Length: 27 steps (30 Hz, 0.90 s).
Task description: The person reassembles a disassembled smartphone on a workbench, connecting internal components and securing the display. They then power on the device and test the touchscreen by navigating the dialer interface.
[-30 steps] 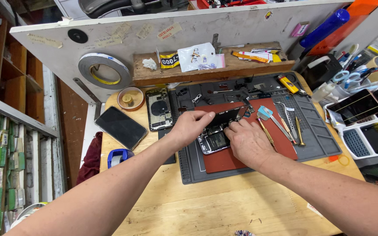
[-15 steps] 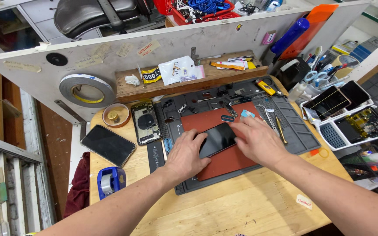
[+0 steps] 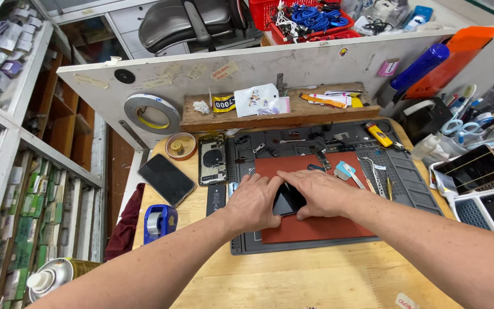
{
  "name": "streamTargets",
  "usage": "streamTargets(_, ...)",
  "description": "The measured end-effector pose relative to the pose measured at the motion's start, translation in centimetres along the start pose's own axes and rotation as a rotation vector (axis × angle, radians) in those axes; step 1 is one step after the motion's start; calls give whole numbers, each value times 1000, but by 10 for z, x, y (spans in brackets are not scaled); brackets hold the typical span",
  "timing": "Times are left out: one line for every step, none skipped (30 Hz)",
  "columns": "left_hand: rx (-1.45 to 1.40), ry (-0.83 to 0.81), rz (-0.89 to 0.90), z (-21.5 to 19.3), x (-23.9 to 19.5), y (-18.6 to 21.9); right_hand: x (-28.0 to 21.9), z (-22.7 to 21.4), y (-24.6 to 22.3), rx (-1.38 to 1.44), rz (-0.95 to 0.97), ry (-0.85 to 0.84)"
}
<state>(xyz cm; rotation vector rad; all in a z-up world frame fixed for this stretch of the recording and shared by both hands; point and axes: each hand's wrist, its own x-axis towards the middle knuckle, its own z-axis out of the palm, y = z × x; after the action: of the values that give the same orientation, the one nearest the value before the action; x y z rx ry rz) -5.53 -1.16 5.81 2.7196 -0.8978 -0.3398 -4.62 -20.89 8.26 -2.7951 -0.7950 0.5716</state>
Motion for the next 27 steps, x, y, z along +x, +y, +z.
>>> streamTargets(-18,30,12,2,1,0,-1,-1,1,-10,-10,14)
streamTargets(-37,61,22,3,0,-1,-3,-2,1,-30,-5,-1)
streamTargets(-55,91,32,5,-2,-1,-5,-3,1,-52,-1,-16)
streamTargets(-87,171,23,6,-4,0,-6,-5,2,-76,2,-28)
streamTargets(-118,252,16,7,-8,1,-8,-6,1,-57,15,-5)
streamTargets(-150,328,11,9,-11,2,-11,-5,-1,-34,30,16)
streamTargets(-288,426,-109,10,-15,3,-15,-3,-2,-10,46,38)
streamTargets(-428,519,-224,11,-20,5,-19,-2,-3,77,80,85)
streamTargets(-568,609,-342,11,-24,7,-23,-2,-5,164,115,131)
streamTargets(-812,592,-475,8,-26,8,-27,-3,-7,250,157,182)
streamTargets(-1055,564,-607,2,-29,7,-29,-3,-12,355,209,217)
streamTargets(-1298,519,-729,-3,-29,8,-31,-4,-18,460,268,259)
streamTargets(-1409,441,-703,-9,-30,11,-32,-7,-24,565,326,302)
streamTargets(-1521,354,-674,-15,-32,14,-33,-10,-32,676,375,328)
streamTargets(-1628,262,-645,-22,-33,18,-33,-14,-41,787,421,355)
streamTargets(-1738,181,-599,-28,-33,24,-32,-18,-52,899,463,382)
streamTargets(-1844,96,-552,-33,-30,32,-32,-21,-63,873,503,407)
streamTargets(-1949,5,-498,-39,-27,39,-32,-25,-73,842,546,436)
streamTargets(-2012,-26,-419,-47,-25,42,-32,-30,-80,810,588,465)
streamTargets(-2077,-59,-341,-52,-23,46,-34,-35,-84,759,573,517)
streamTargets(-2141,-93,-262,-56,-21,49,-34,-40,-86,707,558,567)
streamTargets(-2166,-115,-230,-60,-22,49,-35,-41,-90,658,544,607)
streamTargets(-2192,-137,-199,-63,-20,46,-36,-42,-90,675,517,629)
streamTargets(-2215,-157,-168,-67,-18,44,-37,-46,-86,693,486,651)
streamTargets(-2220,-197,-136,-69,-16,41,-38,-49,-81,710,455,674)
streamTargets(-2224,-236,-110,-71,-16,37,-38,-50,-77,829,456,700)
streamTargets(-2228,-275,-83,-72,-16,34,-39,-50,-72,948,454,728)
